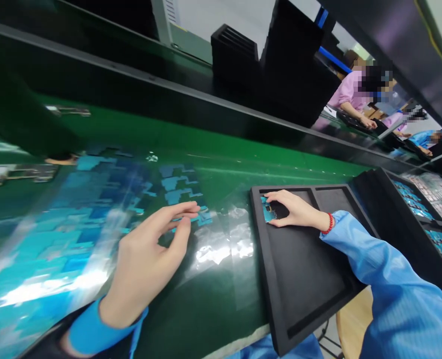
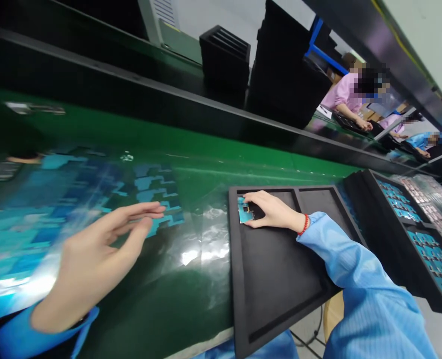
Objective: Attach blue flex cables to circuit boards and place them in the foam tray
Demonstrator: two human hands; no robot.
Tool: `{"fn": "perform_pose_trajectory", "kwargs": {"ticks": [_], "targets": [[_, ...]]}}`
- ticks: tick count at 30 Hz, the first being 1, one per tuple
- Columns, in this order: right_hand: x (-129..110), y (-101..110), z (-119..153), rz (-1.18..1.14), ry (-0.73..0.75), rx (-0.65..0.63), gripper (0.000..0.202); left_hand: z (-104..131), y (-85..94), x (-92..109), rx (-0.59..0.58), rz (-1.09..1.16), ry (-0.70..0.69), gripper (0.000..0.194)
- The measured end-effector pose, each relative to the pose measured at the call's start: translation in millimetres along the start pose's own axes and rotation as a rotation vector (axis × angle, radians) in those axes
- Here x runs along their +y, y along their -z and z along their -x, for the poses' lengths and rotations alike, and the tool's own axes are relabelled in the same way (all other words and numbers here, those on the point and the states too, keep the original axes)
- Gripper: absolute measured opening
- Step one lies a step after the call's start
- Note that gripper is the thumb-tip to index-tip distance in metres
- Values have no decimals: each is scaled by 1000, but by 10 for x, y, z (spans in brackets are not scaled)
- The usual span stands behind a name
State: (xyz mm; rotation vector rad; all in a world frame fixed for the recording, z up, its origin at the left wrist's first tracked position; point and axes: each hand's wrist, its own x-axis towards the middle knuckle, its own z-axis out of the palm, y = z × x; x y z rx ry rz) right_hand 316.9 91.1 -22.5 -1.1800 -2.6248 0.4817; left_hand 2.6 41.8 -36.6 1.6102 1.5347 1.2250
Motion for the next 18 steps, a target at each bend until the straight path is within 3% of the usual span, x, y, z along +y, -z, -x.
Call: {"fn": "perform_pose_trajectory", "kwargs": {"ticks": [7, 12, 15, 18], "targets": [[81, -66, -61, 259, 108, 14, 37, -10, -20, -33, -36, 46, -64, 23], [45, -15, -60, 451, 130, 0, 36, -21, 3, -53, 3, 82, -60, 24], [-95, 39, -187, 405, 161, 37, 36, -66, 16, -92, 32, 155, 0, 24], [-376, 49, -510, 291, 254, 9, 39, -147, 20, -144, 94, 254, 49, 23]]}}
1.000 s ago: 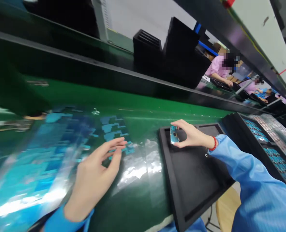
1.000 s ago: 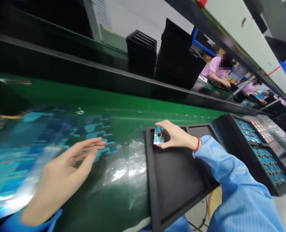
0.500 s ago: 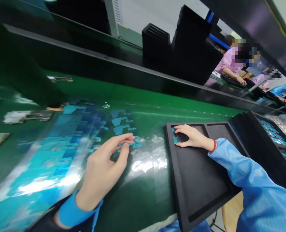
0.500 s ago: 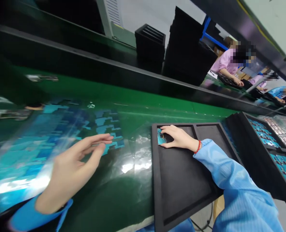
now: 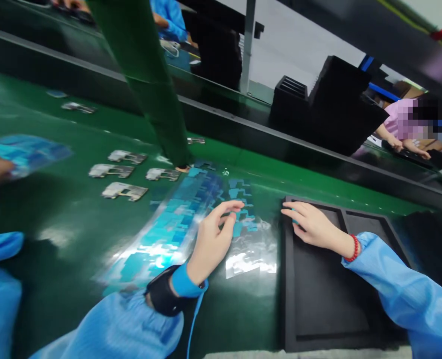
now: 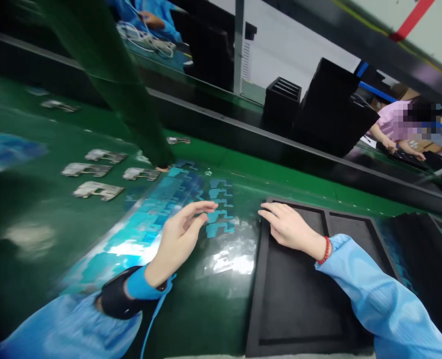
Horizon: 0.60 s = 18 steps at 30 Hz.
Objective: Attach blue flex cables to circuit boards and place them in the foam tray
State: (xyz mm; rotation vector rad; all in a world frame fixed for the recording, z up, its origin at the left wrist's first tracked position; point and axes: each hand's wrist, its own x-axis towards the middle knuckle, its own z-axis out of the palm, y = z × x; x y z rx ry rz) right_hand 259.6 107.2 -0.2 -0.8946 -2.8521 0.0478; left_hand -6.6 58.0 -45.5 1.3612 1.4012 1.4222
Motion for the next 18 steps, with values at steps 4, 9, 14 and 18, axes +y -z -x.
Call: {"fn": "perform_pose_trajectory", "kwargs": {"ticks": [4, 9, 14, 18], "targets": [[-259, -72, -683, -229, 19, -150, 49, -110, 15, -67, 142, 96, 6, 20], [-355, -479, -1227, -239, -133, -339, 110, -246, 86, -195, 263, 152, 38, 26], [-253, -803, -1256, -227, -75, -189, 74, -330, 123, -289, 307, 181, 72, 25], [-213, -849, -1186, -254, -15, -16, 40, -321, 121, -286, 290, 153, 87, 25]]}}
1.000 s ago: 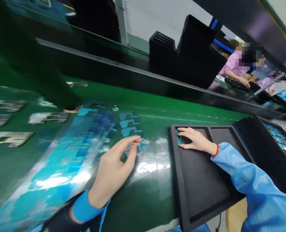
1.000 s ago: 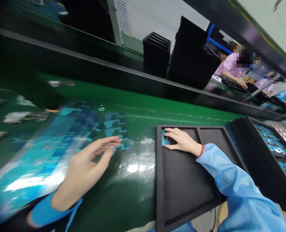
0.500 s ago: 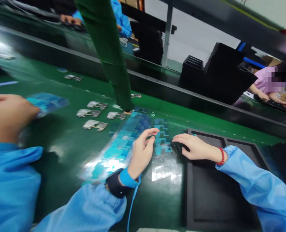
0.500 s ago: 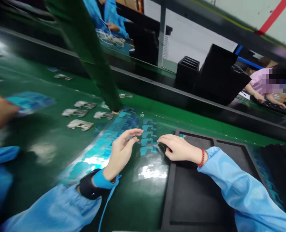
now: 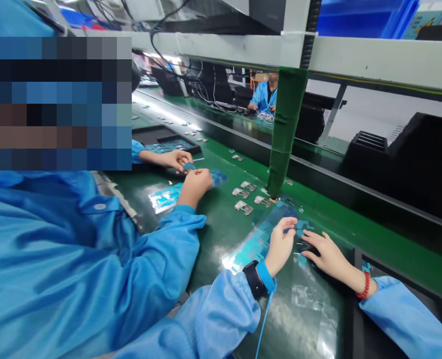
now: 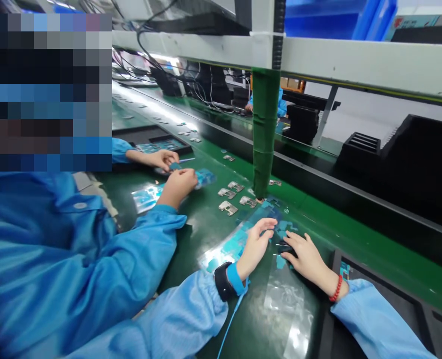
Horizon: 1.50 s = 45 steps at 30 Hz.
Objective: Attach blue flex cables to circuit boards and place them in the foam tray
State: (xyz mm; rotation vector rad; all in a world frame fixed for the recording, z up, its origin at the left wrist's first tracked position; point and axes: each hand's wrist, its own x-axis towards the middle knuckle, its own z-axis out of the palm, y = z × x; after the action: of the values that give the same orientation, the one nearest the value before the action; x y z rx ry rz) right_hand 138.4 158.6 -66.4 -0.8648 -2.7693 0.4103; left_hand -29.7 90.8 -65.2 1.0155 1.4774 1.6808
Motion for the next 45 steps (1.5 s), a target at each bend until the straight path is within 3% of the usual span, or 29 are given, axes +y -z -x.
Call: {"fn": "perform_pose_trajectory", "kwargs": {"ticks": [2, 5, 8, 11, 13, 16, 19, 24, 29, 38, 43, 45], "targets": [[12, 76, -6, -80, 11, 96, 29, 16, 7, 37, -13, -19, 2, 25], [4, 341, -42, -198, -1, 259, 29, 62, 16, 153, -96, -1, -8, 25], [-65, 694, -60, -199, -5, 358, 32, 140, 11, 316, -310, 79, -9, 29], [-186, 979, -34, -157, 50, 341, 32, 225, 12, 454, -488, 143, -21, 34], [-269, 1104, 12, -128, 88, 329, 33, 264, 27, 504, -457, 151, -53, 31], [-365, 1216, 114, -93, 122, 326, 35, 281, 61, 523, -290, 138, -120, 23], [-397, 1253, 206, -59, 134, 296, 35, 280, 76, 524, -233, 120, -146, 35], [-360, 1159, 210, 55, 176, 279, 35, 324, 32, 543, -415, 115, -103, 22], [-349, 1070, 144, 183, 279, 313, 31, 353, -30, 455, -531, 108, -26, 31], [-417, 1117, 186, 365, 376, 494, 23, 363, -68, 343, -260, 120, 5, 34], [-418, 1031, 200, 486, 345, 613, 22, 337, -94, 278, -255, 159, 139, 54], [-399, 1011, 156, 474, 342, 627, 22, 287, -56, 279, -298, 161, 192, 52]]}}
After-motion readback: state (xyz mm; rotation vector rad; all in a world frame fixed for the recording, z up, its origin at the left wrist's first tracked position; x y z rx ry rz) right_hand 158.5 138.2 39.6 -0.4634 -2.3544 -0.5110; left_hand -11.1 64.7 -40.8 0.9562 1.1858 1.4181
